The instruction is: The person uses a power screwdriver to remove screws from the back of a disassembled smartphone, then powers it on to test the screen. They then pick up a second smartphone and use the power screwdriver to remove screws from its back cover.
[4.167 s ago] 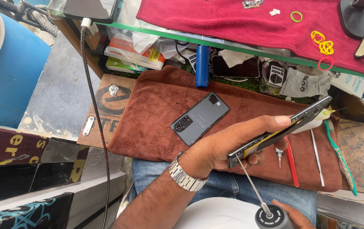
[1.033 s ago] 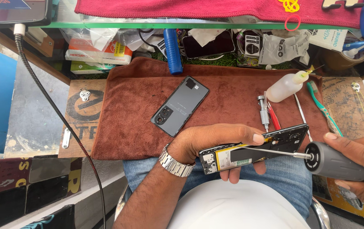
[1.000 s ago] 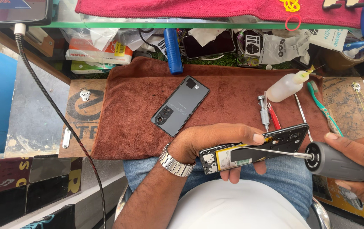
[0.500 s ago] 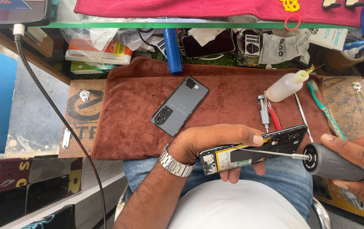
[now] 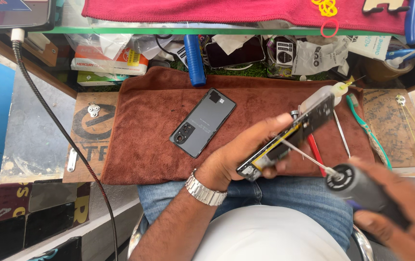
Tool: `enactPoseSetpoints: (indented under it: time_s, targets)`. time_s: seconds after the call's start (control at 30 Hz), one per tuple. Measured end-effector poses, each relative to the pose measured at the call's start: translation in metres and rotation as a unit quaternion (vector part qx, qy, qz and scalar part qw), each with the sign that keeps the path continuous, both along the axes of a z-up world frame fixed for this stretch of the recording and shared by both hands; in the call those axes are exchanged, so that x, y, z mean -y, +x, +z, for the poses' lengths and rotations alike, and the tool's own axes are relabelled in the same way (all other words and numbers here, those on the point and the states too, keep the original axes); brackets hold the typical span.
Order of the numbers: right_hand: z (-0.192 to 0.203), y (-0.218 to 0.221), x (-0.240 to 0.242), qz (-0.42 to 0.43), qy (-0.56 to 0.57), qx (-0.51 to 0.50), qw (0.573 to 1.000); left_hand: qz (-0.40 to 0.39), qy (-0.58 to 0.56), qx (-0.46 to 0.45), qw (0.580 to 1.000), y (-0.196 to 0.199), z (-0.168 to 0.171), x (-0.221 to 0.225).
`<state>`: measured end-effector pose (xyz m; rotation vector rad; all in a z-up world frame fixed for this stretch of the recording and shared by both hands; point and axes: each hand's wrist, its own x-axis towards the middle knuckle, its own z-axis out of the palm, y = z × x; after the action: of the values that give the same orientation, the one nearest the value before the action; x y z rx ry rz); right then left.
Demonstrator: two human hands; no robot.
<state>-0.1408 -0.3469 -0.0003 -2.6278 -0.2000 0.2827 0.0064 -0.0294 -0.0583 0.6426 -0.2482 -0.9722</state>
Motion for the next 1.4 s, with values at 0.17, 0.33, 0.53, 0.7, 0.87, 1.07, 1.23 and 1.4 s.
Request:
enactPoseSetpoints:
  time_s: [0.17,0.33,0.53,0.7,0.87,1.07,1.23,1.4]
  targets:
    - [-0.046,-0.034,-0.028,-0.098,0.15,-0.229,0.957,0.029,-0.145,-0.156,0.977,0.0,0.008,0.005]
    - [-0.058,-0.058,-0.038,-0.086,0.171,-0.15,0.97,0.052,-0.117,-0.106,0.986,-0.006,0.013,0.007]
    - [-0.049,-0.065,-0.036,-0.054,0.122,-0.203,0.97,0.109,-0.073,-0.056,0.99,-0.01,0.021,0.006]
    - [-0.058,-0.065,-0.045,-0.092,0.074,-0.231,0.966,0.129,-0.119,-0.12,0.977,-0.008,0.024,0.008]
    - [-0.061,-0.068,-0.044,-0.081,0.039,-0.263,0.961,0.115,-0.115,-0.133,0.978,-0.009,0.019,0.005]
    - [-0.06,-0.065,-0.045,-0.085,-0.022,-0.291,0.953,0.144,-0.048,-0.106,0.983,-0.008,0.025,0.006]
    - [-0.057,-0.065,-0.05,-0.083,-0.009,-0.275,0.958,0.146,-0.055,-0.107,0.982,-0.008,0.027,0.004]
    - [-0.058,-0.063,-0.051,-0.103,-0.009,-0.301,0.948,0.159,-0.051,-0.076,0.983,-0.009,0.03,0.005]
